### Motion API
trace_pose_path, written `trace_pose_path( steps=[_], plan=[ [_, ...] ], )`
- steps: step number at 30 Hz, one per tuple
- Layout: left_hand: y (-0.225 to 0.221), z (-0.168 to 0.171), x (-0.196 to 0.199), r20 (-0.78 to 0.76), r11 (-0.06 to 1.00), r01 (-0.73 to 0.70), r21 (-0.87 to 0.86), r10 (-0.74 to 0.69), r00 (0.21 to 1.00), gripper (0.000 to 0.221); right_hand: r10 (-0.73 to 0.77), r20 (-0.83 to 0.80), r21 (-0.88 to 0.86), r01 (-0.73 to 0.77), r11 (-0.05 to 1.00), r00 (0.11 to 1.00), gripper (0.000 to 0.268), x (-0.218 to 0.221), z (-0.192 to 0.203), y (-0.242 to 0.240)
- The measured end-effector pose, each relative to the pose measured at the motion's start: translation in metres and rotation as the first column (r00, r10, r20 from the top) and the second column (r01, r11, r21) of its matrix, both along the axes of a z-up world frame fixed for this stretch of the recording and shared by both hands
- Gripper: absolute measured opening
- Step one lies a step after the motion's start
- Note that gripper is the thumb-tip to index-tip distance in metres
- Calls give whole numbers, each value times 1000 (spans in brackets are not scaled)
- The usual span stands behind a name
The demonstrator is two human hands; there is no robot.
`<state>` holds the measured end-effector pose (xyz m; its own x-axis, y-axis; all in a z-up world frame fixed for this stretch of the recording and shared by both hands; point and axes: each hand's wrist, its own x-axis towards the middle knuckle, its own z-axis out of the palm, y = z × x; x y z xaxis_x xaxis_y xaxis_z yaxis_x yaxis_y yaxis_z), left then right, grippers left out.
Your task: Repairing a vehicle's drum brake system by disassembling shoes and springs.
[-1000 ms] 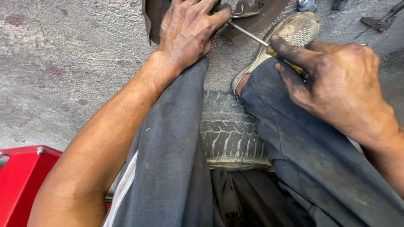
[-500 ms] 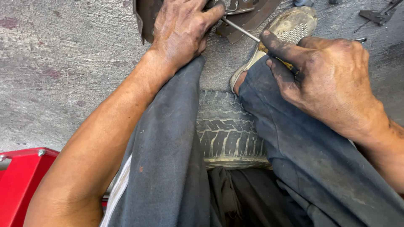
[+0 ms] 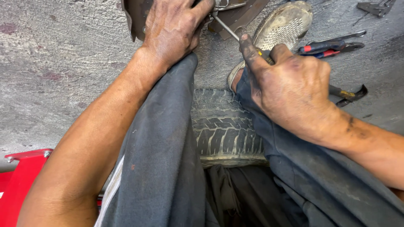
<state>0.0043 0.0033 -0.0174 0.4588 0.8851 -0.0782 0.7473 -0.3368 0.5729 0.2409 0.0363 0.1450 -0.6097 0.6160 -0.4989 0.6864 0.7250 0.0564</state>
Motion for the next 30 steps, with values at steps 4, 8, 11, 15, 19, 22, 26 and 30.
trace_pose_path(
  steps=[4, 8, 11, 15, 19, 22, 26, 30],
  plan=[
    [4, 3, 1, -43, 1000, 25, 3, -25, 999, 37, -47, 7, -2, 47, 999, 999, 57, 3, -8, -11],
    [1, 5, 4, -85, 1000, 18, -17, -19, 996, 47, -358, 6, -414, 328, 849, 934, 50, -3, -36, -13],
    [9, 5, 2, -92, 999, 26, -33, -29, 995, 59, -433, -89, -453, 351, 820, 897, 46, 0, -46, -4],
    [8, 9, 3, -110, 997, 48, -57, -54, 993, 66, -448, -94, -537, 334, 775, 889, 49, 17, -26, 6],
    [4, 8, 1, -117, 996, 30, -83, -40, 992, 74, -442, -88, -571, 319, 757, 893, 54, 42, -15, 15],
    [6, 6, 4, -123, 998, 24, -62, -31, 992, 70, -473, -151, -601, 299, 741, 868, 51, 67, -5, 26],
    [16, 14, 11, 0, 996, -47, -78, 47, 999, 33, -666, -210, -599, 444, 667, 716, 39, 118, -18, 20],
    [18, 0, 27, -33, 994, -82, -76, 79, 996, 24, -753, -518, -560, 504, 658, 406, 25, 167, -80, -4]
  ],
)
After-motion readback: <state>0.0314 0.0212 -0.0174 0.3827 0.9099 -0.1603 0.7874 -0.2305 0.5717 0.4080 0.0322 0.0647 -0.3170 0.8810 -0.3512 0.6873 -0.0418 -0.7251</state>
